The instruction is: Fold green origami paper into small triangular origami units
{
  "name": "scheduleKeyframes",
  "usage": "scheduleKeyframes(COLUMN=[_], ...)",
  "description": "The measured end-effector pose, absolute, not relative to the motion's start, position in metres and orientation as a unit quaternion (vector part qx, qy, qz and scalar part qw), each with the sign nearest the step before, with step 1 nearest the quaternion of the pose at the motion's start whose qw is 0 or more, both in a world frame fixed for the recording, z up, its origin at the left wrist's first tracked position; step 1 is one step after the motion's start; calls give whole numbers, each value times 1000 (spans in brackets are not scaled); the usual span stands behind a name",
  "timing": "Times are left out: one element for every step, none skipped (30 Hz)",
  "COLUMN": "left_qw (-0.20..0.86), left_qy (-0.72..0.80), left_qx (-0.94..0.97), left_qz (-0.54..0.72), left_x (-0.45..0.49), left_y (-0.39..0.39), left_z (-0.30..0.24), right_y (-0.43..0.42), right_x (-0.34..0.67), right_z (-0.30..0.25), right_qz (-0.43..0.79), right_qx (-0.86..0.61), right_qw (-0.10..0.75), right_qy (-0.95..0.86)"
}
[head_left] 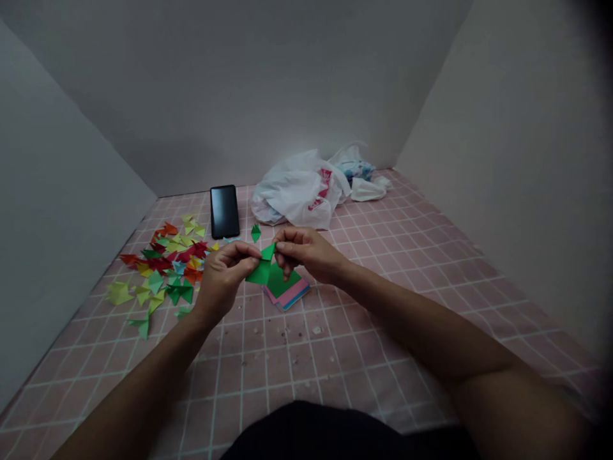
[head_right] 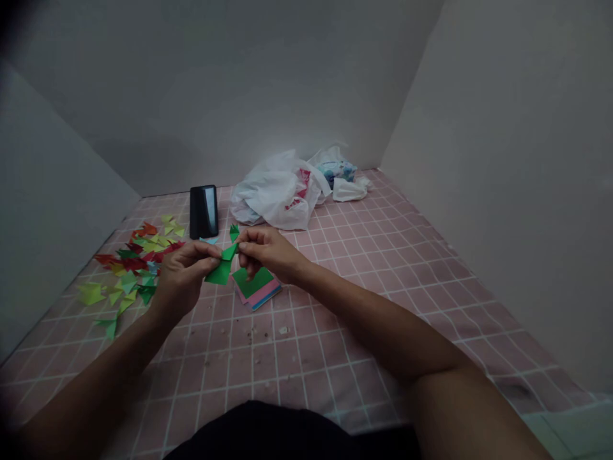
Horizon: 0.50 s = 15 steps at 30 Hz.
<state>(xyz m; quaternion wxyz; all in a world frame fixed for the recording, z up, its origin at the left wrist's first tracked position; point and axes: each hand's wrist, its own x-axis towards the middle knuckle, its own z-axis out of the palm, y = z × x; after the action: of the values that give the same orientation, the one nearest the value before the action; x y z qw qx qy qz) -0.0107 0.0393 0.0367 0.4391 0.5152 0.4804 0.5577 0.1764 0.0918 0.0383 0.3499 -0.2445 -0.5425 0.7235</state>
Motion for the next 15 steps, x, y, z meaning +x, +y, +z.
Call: scheduleKeyframes(left_qw=[431, 421, 410, 398, 387, 376, 365, 355, 348, 343, 341, 340, 340, 340, 341], left_qy=[486, 491, 496, 500, 503, 505, 506, 505, 503, 500, 498, 495, 495, 497, 500], left_qx=[520, 525, 533, 542, 552, 563, 574, 585, 595, 603, 610, 614, 615, 615, 612], left_qz=[555, 553, 550, 546, 541, 536, 531, 526, 521, 517, 515, 512, 511, 509, 508], left_x=[-10, -9, -8, -7, -6, -6, -5, -4, -4, -3, -3, -3, -3, -3, -3], left_y=[39, 38, 38, 37, 36, 35, 35, 34, 33, 33, 32, 32, 32, 32, 32], left_z=[38, 40, 42, 44, 45, 47, 48, 48, 49, 49, 49, 48, 48, 48, 47], right_y=[93, 94, 95, 95, 95, 95, 95, 94, 94, 94, 94, 94, 94, 94, 94], right_x=[177, 177, 177, 178, 178, 178, 178, 178, 178, 178, 178, 178, 179, 178, 178], right_z=[38, 38, 37, 38, 38, 38, 39, 39, 40, 40, 40, 39, 39, 39, 39], right_qz=[726, 728, 727, 725, 722, 717, 712, 705, 699, 694, 691, 689, 689, 689, 690], right_qx=[-247, -251, -255, -259, -264, -268, -272, -274, -276, -277, -279, -280, -283, -285, -288], right_qw=[350, 349, 347, 344, 340, 335, 330, 325, 321, 316, 312, 310, 309, 310, 311], right_qy=[-538, -535, -534, -537, -541, -548, -558, -567, -577, -585, -590, -592, -591, -589, -587])
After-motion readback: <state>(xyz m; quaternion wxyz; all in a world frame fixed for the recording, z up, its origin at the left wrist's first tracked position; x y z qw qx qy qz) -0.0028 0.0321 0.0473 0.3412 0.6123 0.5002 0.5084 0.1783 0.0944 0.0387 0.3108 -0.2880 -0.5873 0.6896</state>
